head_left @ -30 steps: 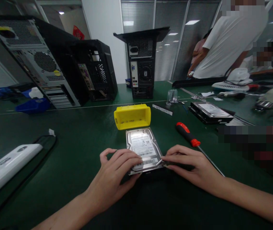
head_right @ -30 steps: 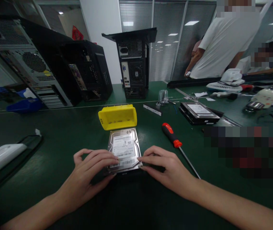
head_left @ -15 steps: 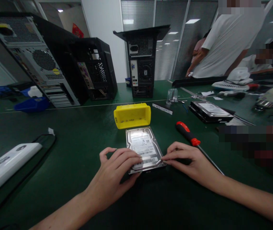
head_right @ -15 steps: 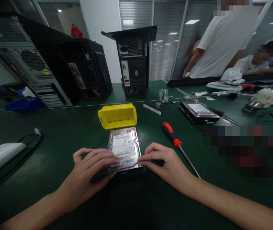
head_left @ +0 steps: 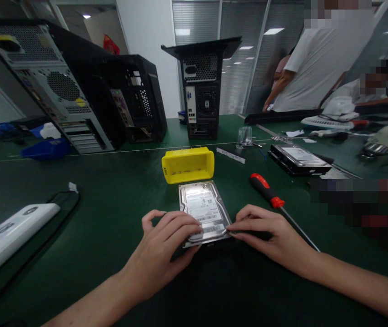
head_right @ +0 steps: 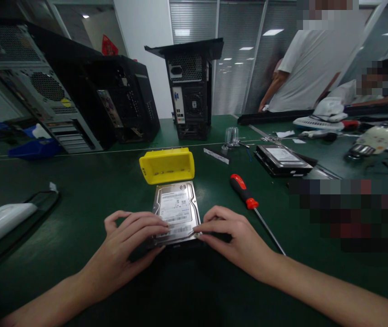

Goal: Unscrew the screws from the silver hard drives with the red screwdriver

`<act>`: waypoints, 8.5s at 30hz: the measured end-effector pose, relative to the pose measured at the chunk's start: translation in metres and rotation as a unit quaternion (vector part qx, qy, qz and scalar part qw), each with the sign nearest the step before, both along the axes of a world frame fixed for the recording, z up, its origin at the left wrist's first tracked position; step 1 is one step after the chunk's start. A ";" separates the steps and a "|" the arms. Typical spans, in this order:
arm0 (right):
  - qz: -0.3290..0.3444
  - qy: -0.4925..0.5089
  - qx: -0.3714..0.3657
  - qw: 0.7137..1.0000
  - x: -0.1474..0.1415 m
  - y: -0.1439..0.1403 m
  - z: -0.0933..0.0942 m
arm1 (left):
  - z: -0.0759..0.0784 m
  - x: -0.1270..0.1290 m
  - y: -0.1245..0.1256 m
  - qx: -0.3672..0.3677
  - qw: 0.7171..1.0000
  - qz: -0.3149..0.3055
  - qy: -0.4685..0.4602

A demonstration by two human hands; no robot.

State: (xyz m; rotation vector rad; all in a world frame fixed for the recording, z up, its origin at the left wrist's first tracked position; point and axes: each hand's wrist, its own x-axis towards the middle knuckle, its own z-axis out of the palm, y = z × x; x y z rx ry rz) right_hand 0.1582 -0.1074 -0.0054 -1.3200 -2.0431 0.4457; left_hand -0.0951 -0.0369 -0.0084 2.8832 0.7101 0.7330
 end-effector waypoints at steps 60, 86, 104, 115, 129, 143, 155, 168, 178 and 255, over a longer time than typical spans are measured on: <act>-0.004 0.102 -0.096 0.990 0.006 0.006 -0.006 | -0.005 0.045 -0.005 -0.014 0.995 -0.031 -0.089; -0.001 0.125 -0.149 0.981 0.007 0.006 -0.005 | -0.005 0.044 -0.005 -0.002 0.998 -0.027 -0.060; -0.037 0.133 -0.158 0.978 0.005 0.006 -0.003 | -0.005 0.044 -0.004 0.011 0.997 -0.028 -0.066; -0.021 0.109 -0.147 0.983 0.005 0.005 -0.001 | -0.005 0.044 -0.003 -0.003 0.997 -0.035 -0.073; -0.006 0.112 -0.121 0.986 0.006 0.006 -0.003 | -0.006 0.046 -0.002 -0.006 0.998 -0.055 -0.022; -0.015 0.158 -0.182 0.970 0.006 0.005 -0.001 | -0.004 0.046 -0.003 -0.015 0.998 -0.054 -0.026; -0.015 0.135 -0.161 0.977 0.007 0.007 -0.001 | -0.005 0.045 -0.002 -0.016 0.998 -0.057 -0.023; -0.001 0.144 -0.150 0.978 0.008 0.007 -0.002 | -0.006 0.046 -0.002 -0.010 0.998 -0.056 -0.029; 0.012 0.112 -0.139 0.984 0.008 0.007 -0.001 | -0.003 0.046 -0.002 -0.009 0.998 -0.055 -0.027; -0.054 0.293 0.109 0.948 -0.002 0.009 0.081 | 0.004 0.060 -0.001 -0.137 0.989 -0.032 -0.051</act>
